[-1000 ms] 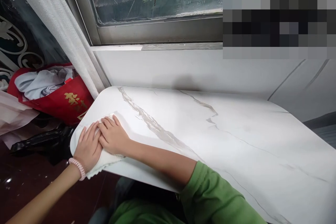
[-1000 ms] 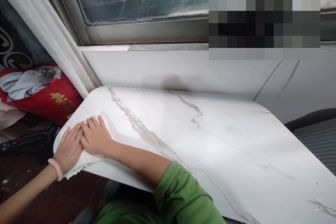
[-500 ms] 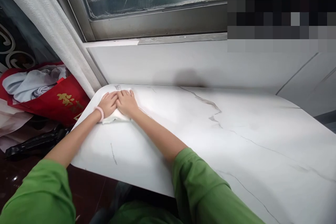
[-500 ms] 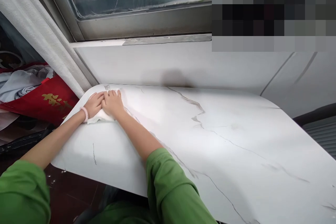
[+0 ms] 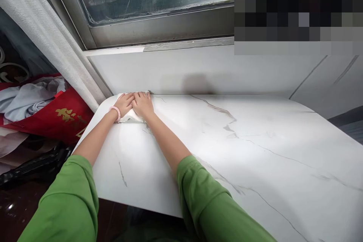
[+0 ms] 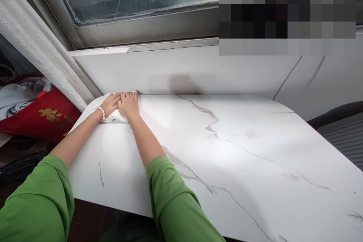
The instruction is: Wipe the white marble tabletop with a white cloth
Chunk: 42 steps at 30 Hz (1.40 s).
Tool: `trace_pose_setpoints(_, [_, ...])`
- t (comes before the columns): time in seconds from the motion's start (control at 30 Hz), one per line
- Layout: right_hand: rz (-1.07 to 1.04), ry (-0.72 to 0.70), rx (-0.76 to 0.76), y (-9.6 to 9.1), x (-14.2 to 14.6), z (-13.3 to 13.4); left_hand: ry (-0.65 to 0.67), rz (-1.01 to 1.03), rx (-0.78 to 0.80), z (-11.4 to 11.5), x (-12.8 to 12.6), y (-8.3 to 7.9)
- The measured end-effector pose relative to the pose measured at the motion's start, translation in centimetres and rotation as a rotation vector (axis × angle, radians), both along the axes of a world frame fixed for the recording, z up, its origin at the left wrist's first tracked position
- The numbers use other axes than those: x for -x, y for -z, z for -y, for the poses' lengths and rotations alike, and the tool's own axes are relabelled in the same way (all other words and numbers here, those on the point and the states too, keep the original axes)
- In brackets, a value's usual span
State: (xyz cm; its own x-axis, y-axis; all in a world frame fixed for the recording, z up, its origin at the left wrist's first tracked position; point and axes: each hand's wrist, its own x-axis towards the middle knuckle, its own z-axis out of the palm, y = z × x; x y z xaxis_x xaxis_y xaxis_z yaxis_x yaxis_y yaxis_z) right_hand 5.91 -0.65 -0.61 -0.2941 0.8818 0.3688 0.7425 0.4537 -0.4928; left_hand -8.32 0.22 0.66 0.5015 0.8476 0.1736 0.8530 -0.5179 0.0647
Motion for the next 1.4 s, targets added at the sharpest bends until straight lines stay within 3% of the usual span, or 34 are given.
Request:
trace_pose_setpoints(0.1, [0.010, -0.029, -0.005, -0.2, -0.6, 1.4, -0.044, -0.008, 0.005, 1.5, -0.5, 0.0])
trace_pose_setpoints(0.2, [0.009, -0.048, -0.018, -0.3, -1.5, 3.8, -0.066, -0.025, 0.009, 4.4, -1.3, 0.1])
trace_pose_setpoints(0.57, [0.089, -0.355, -0.064, -0.3, -4.7, 17.8, -0.141, -0.030, -0.143, 23.3, -3.6, 0.8])
trace_pose_setpoints(0.67, [0.103, -0.401, -0.063, -0.4, -5.3, 20.8, -0.110, -0.045, -0.147, 26.4, -4.2, 0.6])
trace_pose_setpoints(0.77, [0.107, -0.436, -0.050, -0.6, -6.0, 22.2, -0.093, -0.062, -0.141, 28.0, -4.8, 0.4])
trace_pose_setpoints(0.9, [0.108, -0.448, -0.030, -0.9, -6.3, 21.8, -0.104, -0.072, -0.114, 27.7, -5.4, 0.2])
trace_pose_setpoints(1.03, [0.119, -0.411, -0.040, -0.7, -6.5, 19.5, -0.139, -0.044, -0.077, 25.0, -5.8, 0.3])
trace_pose_setpoints(1.2, [0.126, -0.276, -0.058, -0.3, -6.9, 13.6, -0.126, -0.016, -0.023, 17.7, -6.7, 0.5])
trace_pose_setpoints(1.4, [0.169, -0.252, -0.080, -0.4, -8.3, 3.9, -0.250, -0.015, -0.019, 7.7, -9.2, 0.6])
